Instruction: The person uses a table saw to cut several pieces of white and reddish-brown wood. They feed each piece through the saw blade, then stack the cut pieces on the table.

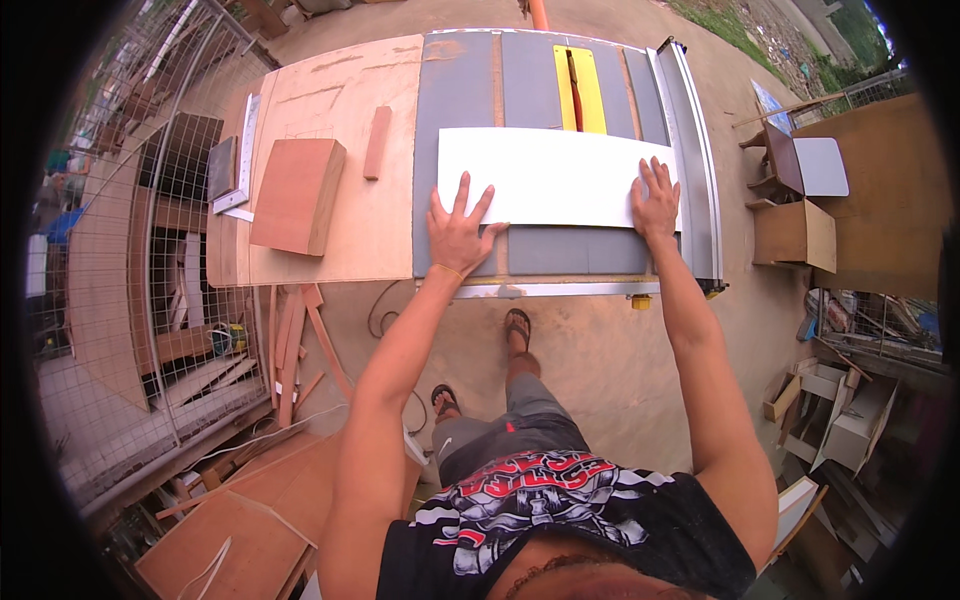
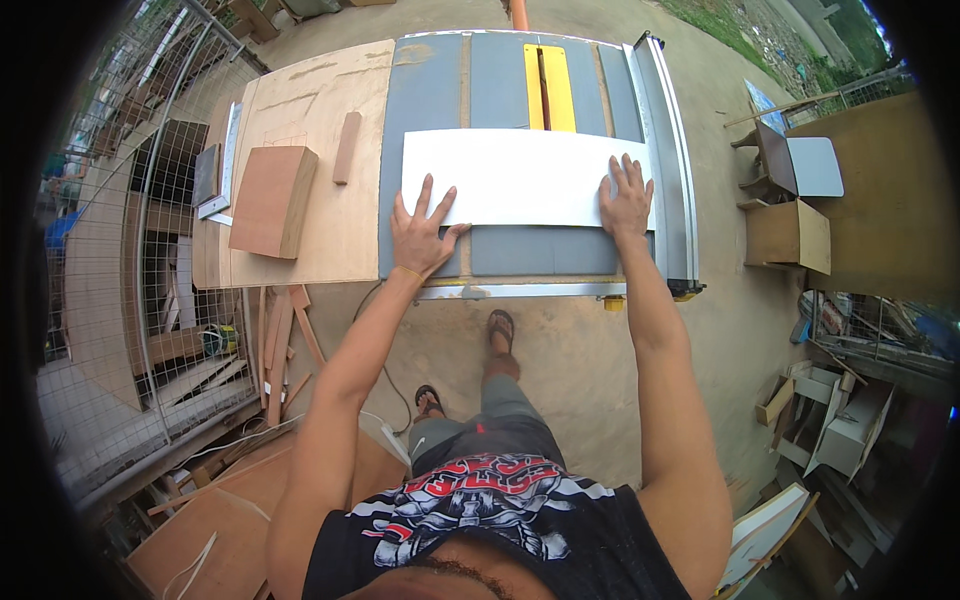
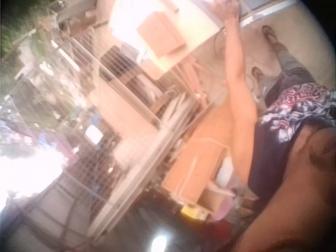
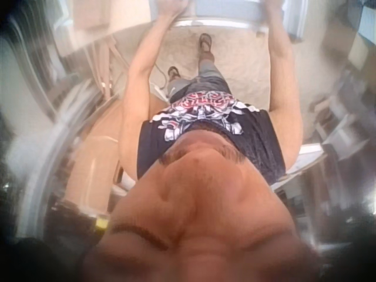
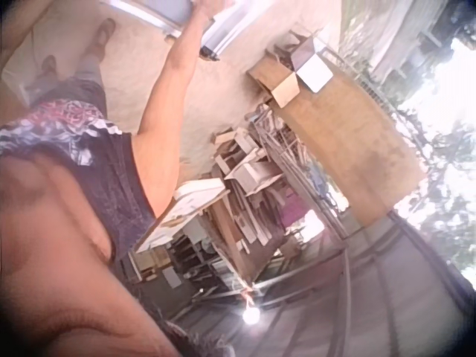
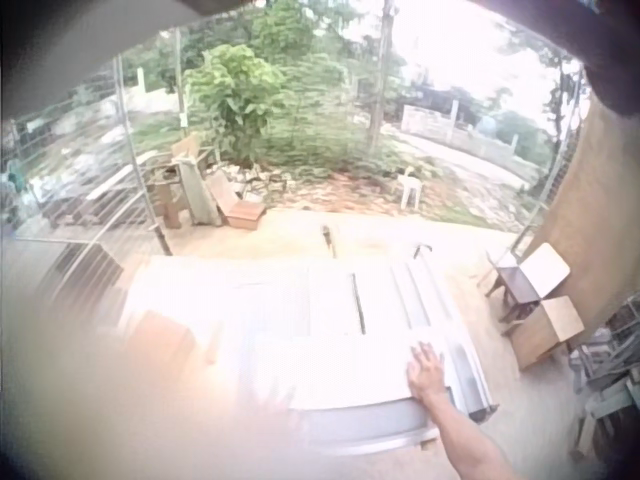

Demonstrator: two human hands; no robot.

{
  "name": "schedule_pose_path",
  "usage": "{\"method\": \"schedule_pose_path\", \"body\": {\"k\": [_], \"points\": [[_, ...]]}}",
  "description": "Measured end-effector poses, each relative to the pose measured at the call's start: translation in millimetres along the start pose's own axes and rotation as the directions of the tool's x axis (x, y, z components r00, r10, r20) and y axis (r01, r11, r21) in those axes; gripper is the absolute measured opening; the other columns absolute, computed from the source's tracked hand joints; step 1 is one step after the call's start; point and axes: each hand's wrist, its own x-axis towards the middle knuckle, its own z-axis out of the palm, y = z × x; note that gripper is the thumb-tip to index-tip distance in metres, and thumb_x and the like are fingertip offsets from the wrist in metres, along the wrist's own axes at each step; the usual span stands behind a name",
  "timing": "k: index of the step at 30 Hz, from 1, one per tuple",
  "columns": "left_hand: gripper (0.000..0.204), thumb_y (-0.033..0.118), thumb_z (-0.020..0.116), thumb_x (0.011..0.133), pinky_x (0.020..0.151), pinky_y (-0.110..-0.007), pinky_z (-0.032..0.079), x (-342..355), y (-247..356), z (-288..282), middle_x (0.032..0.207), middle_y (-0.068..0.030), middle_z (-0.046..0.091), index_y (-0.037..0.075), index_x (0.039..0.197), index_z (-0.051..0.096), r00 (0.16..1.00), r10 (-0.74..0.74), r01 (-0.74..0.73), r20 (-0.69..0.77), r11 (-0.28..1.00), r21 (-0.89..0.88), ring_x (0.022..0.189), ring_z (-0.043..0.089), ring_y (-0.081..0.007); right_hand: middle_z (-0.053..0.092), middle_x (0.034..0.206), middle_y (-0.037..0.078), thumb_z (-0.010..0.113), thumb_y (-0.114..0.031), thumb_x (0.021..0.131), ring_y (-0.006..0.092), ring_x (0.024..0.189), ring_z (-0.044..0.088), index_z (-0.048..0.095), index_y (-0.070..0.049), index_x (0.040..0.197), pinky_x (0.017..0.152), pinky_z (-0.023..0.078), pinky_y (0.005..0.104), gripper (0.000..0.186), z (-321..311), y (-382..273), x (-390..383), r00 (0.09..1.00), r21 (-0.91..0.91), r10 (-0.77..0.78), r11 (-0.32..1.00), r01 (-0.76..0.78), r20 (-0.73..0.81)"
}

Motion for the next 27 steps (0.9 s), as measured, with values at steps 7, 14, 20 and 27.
{"method": "schedule_pose_path", "body": {"k": [7,14,20,27], "points": [[0.064,0.059,0.075,0.088,0.101,-0.059,0.045,7.7,-3.2,3.4,0.168,-0.0068,0.041,0.035,0.147,0.064,1.000,-0.007,0.007,0.014,1.000,0.015,0.140,0.038,-0.0559,0.042,0.167,0.005,0.052,-0.037,0.104,0.0246,0.158,0.032,0.053,-0.025,0.156,0.131,0.019,0.0548,0.053,4.8,-0.2,10.5,1.000,-0.007,-0.012,1.000,0.012,-0.019],[0.064,0.059,0.074,0.089,0.102,-0.060,0.044,19.0,-4.7,5.2,0.168,-0.0055,0.041,0.037,0.148,0.063,0.999,-0.022,0.021,0.029,1.000,0.020,0.142,0.036,-0.0545,0.042,0.167,0.005,0.050,-0.036,0.105,0.0234,0.158,0.031,0.052,-0.025,0.157,0.132,0.018,0.0545,0.053,8.5,0.0,21.5,1.000,-0.034,-0.013,0.999,0.013,-0.019],[0.064,0.058,0.075,0.089,0.103,-0.059,0.043,27.3,-6.3,5.7,0.169,-0.0049,0.039,0.038,0.148,0.062,0.999,-0.026,0.026,0.024,1.000,0.006,0.142,0.035,-0.0540,0.042,0.168,0.005,0.049,-0.036,0.105,0.0233,0.158,0.031,0.051,-0.025,0.157,0.132,0.018,0.0544,0.053,11.7,-2.0,31.3,1.000,-0.031,-0.008,0.999,0.008,-0.010],[0.061,0.056,0.075,0.089,0.101,-0.059,0.044,37.0,-8.7,7.4,0.167,-0.0080,0.041,0.034,0.145,0.065,1.000,-0.026,0.026,0.001,0.999,-0.021,0.141,0.033,-0.0565,0.041,0.168,0.004,0.049,-0.038,0.105,0.0240,0.159,0.031,0.050,-0.026,0.158,0.132,0.018,0.0544,0.054,16.5,-1.5,43.9,1.000,-0.046,-0.018,0.999,0.017,-0.015]]}}
